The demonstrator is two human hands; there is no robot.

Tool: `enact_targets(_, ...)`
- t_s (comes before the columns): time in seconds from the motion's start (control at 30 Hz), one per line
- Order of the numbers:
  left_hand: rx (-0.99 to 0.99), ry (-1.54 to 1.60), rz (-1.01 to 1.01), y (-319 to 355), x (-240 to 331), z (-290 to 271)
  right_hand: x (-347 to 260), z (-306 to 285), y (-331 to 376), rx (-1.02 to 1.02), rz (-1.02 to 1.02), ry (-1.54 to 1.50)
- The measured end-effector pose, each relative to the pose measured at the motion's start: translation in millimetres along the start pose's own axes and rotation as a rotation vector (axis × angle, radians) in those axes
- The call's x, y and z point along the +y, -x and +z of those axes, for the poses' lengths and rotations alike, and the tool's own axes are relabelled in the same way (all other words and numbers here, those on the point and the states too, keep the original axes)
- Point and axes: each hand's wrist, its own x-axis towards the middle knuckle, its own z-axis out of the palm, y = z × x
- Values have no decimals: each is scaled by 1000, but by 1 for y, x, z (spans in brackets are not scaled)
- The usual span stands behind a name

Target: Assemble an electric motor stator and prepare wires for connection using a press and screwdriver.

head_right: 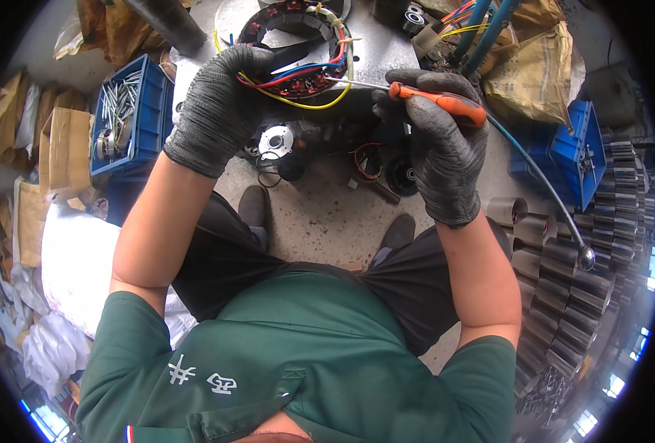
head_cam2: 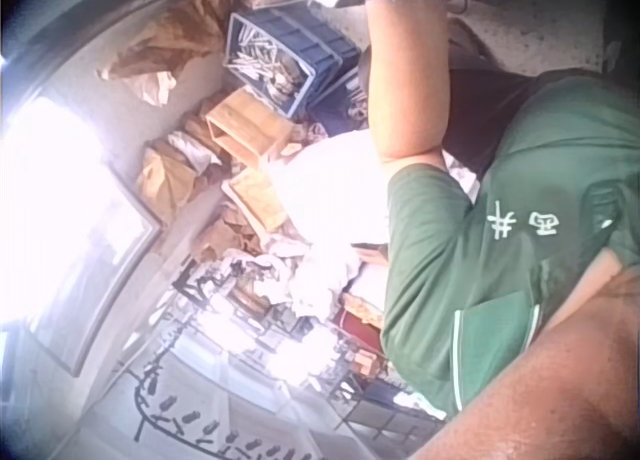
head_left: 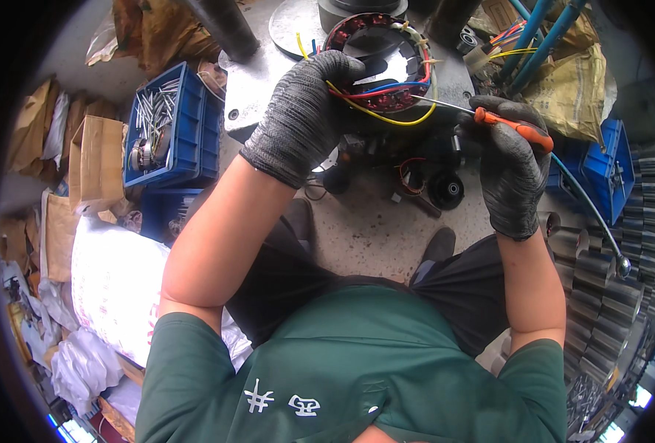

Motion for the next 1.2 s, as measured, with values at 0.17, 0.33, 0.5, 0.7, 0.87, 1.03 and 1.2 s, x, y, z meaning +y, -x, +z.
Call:
enact_targets(0.17, -55, -64, 65, -3, -3, -3, -5, 1, 0, -36, 13, 1)
enact_targets(0.33, -38, -196, 176, -5, -5, -6, -7, 5, 11, -78, -118, 41)
enact_targets(0.5, -227, -288, 238, -12, -10, -26, -3, 1, 6, -171, -439, 465)
enact_targets(0.7, -46, -329, 121, -3, -2, -3, 2, 5, 4, -210, -427, 559)
enact_targets(0.87, -59, -360, 67, -8, -5, -5, 7, 7, 0, -214, -644, 857)
enact_targets(1.03, -106, -147, -42, -22, -14, -14, 12, -2, -13, -213, -768, 914)
enact_targets(1.2, -72, -195, 25, -17, -14, -7, 0, -3, 1, -221, -599, 677)
